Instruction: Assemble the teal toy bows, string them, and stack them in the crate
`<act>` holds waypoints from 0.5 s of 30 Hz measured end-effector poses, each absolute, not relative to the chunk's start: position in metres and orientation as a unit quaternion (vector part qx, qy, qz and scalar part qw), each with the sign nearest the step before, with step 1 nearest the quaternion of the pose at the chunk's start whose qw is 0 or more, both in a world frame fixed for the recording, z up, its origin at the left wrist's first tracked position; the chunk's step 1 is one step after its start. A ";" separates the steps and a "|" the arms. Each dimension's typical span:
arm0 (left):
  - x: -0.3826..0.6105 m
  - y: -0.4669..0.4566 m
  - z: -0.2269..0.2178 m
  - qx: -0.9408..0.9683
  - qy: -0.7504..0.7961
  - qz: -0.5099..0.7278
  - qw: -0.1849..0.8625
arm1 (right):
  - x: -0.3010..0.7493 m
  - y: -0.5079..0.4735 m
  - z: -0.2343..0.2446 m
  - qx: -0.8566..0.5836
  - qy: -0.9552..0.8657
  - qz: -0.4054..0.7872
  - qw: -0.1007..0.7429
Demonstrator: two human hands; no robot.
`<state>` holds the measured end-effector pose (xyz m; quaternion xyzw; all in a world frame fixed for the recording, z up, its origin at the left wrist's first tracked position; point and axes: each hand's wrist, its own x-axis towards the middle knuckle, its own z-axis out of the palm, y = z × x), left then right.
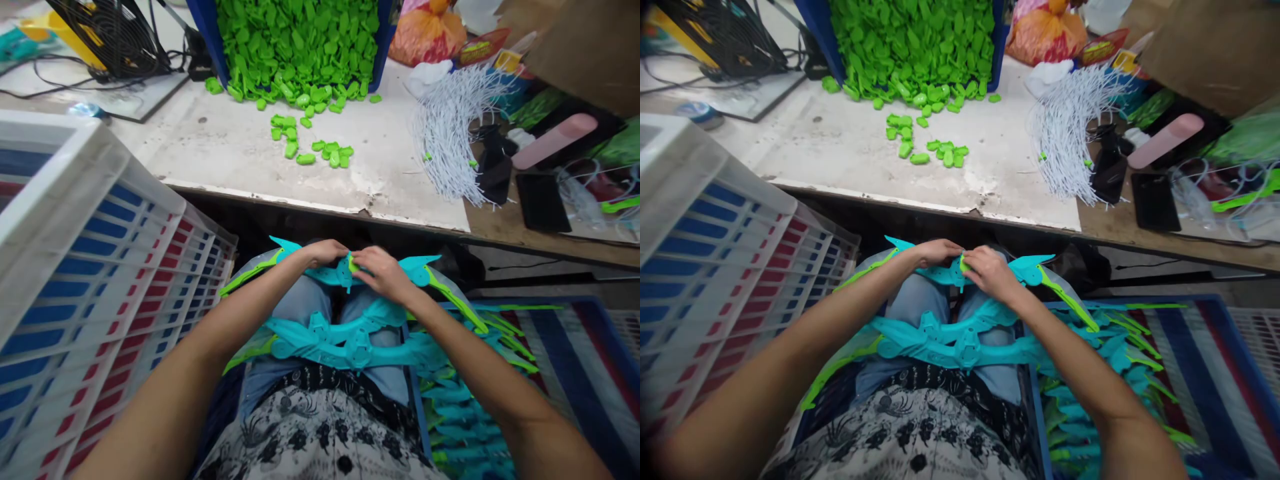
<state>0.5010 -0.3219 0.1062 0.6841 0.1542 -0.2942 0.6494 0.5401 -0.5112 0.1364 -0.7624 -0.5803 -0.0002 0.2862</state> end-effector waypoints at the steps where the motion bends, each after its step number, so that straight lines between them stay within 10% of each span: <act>1: 0.502 -0.322 0.104 0.660 0.159 -0.301 0.670 | 0.531 -0.513 0.127 -0.766 -0.583 -0.004 0.271; 8: 0.501 -0.320 0.101 0.597 0.145 -0.318 0.722 | 0.517 -0.514 0.102 -0.801 -0.552 -0.027 0.230; 15: 0.493 -0.318 0.106 0.653 0.045 -0.296 0.695 | 0.517 -0.507 0.097 -0.860 -0.341 0.099 0.366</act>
